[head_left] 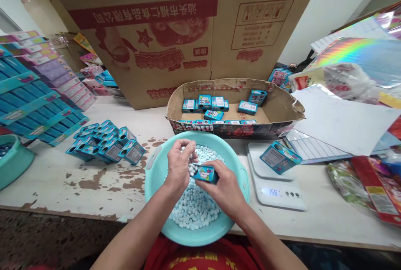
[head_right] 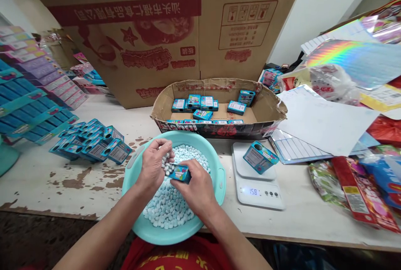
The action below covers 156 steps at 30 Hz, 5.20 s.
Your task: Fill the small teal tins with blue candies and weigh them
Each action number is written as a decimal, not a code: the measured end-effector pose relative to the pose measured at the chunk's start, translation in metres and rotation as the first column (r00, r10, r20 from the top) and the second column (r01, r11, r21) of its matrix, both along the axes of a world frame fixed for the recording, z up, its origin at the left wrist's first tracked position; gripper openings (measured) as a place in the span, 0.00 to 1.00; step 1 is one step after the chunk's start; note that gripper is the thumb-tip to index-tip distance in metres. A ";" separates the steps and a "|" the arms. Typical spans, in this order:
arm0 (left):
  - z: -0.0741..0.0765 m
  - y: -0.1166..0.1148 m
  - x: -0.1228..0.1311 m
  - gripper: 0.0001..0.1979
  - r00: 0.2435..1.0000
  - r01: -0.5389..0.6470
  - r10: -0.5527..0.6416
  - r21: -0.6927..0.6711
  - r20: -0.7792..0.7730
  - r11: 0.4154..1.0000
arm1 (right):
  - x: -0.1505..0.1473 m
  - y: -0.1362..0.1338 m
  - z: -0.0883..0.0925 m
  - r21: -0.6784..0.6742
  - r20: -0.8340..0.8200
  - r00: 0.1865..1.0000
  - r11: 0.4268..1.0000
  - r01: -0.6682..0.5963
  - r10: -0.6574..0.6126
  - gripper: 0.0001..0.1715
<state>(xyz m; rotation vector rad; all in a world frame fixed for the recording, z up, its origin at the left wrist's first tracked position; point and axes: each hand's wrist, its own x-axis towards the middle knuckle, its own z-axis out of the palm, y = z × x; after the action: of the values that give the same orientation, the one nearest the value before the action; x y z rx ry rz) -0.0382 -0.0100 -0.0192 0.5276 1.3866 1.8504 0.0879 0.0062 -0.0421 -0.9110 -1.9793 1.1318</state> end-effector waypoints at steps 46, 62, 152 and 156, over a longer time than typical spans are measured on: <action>-0.043 -0.037 -0.034 0.15 0.548 0.337 -0.671 -0.602 -0.499 0.724 | 0.145 -0.038 -0.062 -0.210 -0.035 0.872 0.857 0.471 -0.488 0.18; -0.042 -0.037 -0.038 0.16 0.588 0.301 -0.645 -0.609 -0.487 0.734 | 0.142 -0.043 -0.095 0.106 -0.035 0.850 0.844 0.526 -0.526 0.21; -0.066 -0.040 -0.029 0.17 -0.209 -0.013 -0.844 -0.862 -0.493 0.507 | 0.225 0.080 -0.090 -0.256 -0.219 0.485 0.530 0.809 -0.846 0.31; -0.063 -0.039 -0.026 0.16 -0.256 -0.055 -0.861 -0.883 -0.440 0.467 | 0.231 0.069 -0.097 -0.278 -0.203 0.453 0.495 0.823 -0.868 0.31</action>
<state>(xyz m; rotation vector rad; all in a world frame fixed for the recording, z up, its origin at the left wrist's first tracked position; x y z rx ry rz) -0.0645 -0.0490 -0.0826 1.9592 1.9701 -0.2860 0.3189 0.0752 -0.1390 -1.4571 -0.8964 0.7196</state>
